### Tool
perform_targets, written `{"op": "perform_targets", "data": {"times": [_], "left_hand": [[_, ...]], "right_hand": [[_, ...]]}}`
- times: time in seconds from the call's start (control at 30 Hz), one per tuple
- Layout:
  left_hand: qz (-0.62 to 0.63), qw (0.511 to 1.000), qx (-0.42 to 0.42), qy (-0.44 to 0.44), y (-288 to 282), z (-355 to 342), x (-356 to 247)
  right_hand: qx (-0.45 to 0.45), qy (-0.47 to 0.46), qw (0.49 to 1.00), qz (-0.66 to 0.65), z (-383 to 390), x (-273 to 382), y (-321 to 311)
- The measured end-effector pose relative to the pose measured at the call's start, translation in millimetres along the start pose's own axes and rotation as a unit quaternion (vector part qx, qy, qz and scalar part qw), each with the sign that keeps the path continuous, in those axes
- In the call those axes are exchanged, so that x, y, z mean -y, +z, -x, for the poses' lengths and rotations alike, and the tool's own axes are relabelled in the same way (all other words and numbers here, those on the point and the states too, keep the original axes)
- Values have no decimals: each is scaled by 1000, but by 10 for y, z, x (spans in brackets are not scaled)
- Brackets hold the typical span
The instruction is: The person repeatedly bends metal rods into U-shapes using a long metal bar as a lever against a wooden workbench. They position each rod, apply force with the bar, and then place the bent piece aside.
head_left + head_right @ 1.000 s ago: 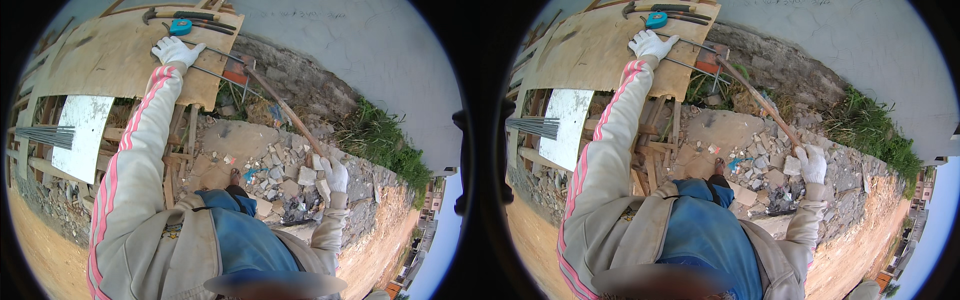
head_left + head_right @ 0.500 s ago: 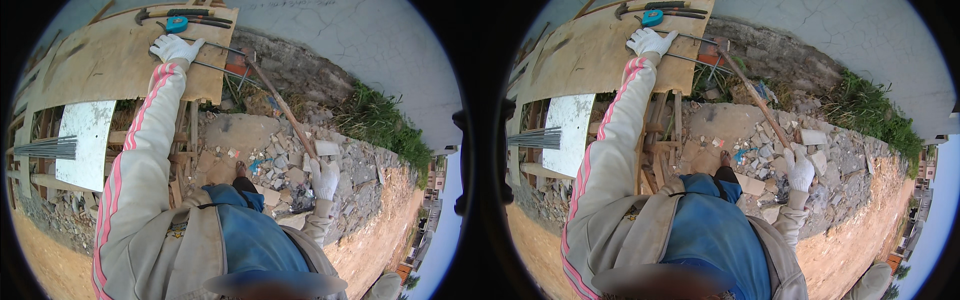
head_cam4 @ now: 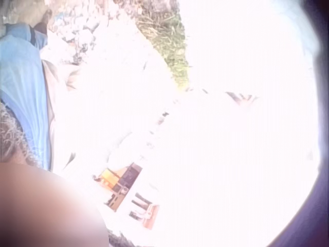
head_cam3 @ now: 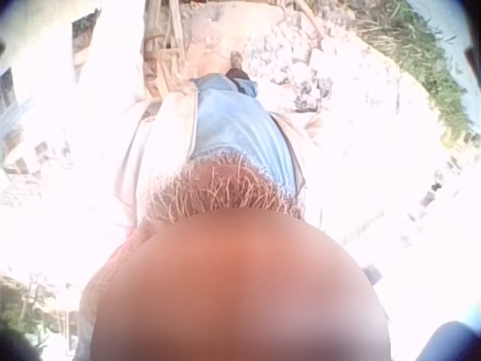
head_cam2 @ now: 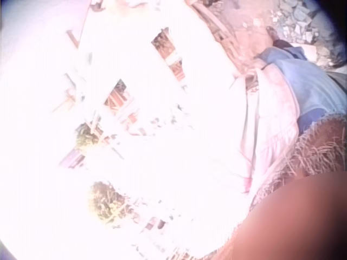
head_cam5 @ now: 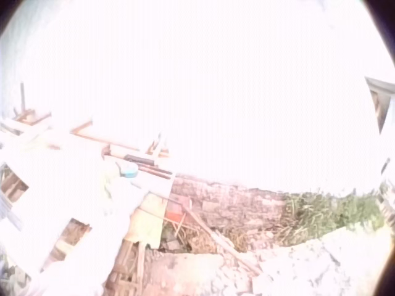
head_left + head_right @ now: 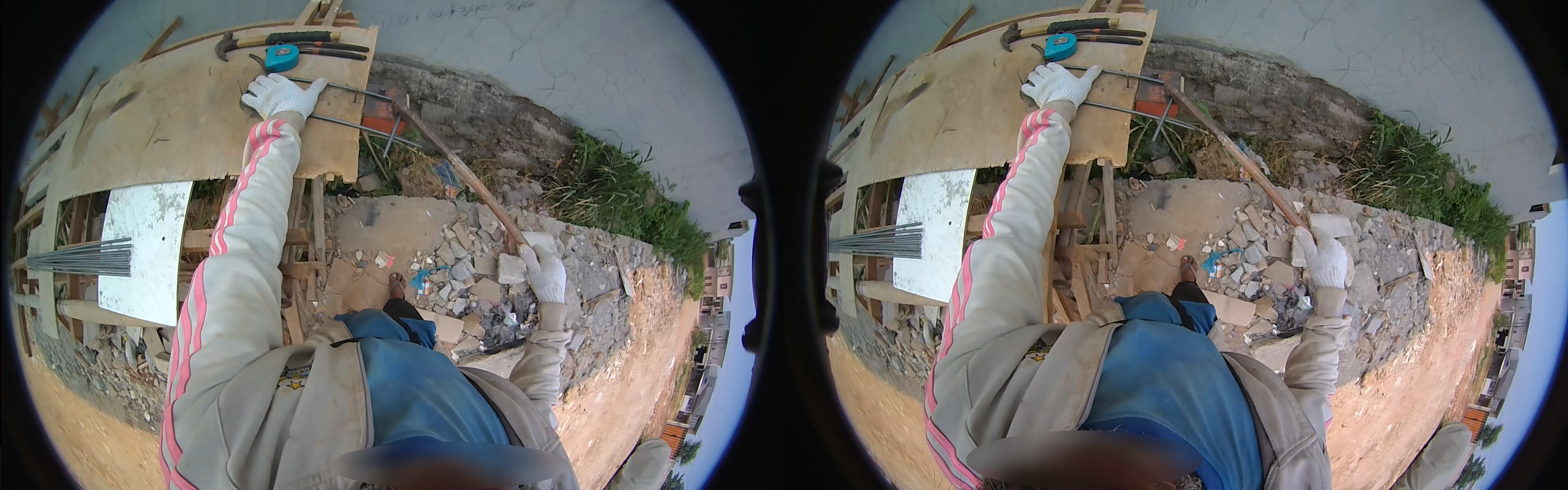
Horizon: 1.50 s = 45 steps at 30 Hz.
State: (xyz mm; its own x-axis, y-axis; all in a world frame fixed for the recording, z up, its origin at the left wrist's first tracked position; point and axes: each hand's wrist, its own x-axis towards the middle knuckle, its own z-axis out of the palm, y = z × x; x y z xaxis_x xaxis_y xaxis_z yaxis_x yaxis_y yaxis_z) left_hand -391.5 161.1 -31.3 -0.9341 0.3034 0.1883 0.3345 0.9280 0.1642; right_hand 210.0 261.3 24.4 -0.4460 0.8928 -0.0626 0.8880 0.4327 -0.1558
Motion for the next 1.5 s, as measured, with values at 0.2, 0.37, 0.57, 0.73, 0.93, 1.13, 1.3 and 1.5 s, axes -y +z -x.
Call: {"op": "perform_targets", "data": {"times": [0.2, 0.37, 0.57, 0.73, 0.93, 1.13, 1.3, 1.5], "left_hand": [[1, 1000, -12, 4, -35, -5, -21], [-12, 1000, -19, 7, -18, 39, -10], [-3, 1000, -20, 9, -17, 31, -19], [27, 999, -22, 14, 48, -54, 37], [54, 987, -126, 89, 257, -92, 111], [83, 925, -96, 359, 98, -158, 111], [-22, 893, -48, 446, -144, -259, -48], [22, 910, -44, 411, -545, -112, -115]], "right_hand": [[-59, -17, 998, -13, 311, 190, 146], [-59, 34, 997, -34, 584, 368, 294], [-43, -2, 999, 21, 380, 219, 73], [-16, 2, 999, -32, -23, -17, -18], [17, -21, 912, -410, -528, 311, 728], [194, -28, 734, -650, -1536, 1479, 1082], [317, -17, 666, -675, -1977, 2007, 1067], [426, -39, 660, -618, -2211, 2103, 803]]}}
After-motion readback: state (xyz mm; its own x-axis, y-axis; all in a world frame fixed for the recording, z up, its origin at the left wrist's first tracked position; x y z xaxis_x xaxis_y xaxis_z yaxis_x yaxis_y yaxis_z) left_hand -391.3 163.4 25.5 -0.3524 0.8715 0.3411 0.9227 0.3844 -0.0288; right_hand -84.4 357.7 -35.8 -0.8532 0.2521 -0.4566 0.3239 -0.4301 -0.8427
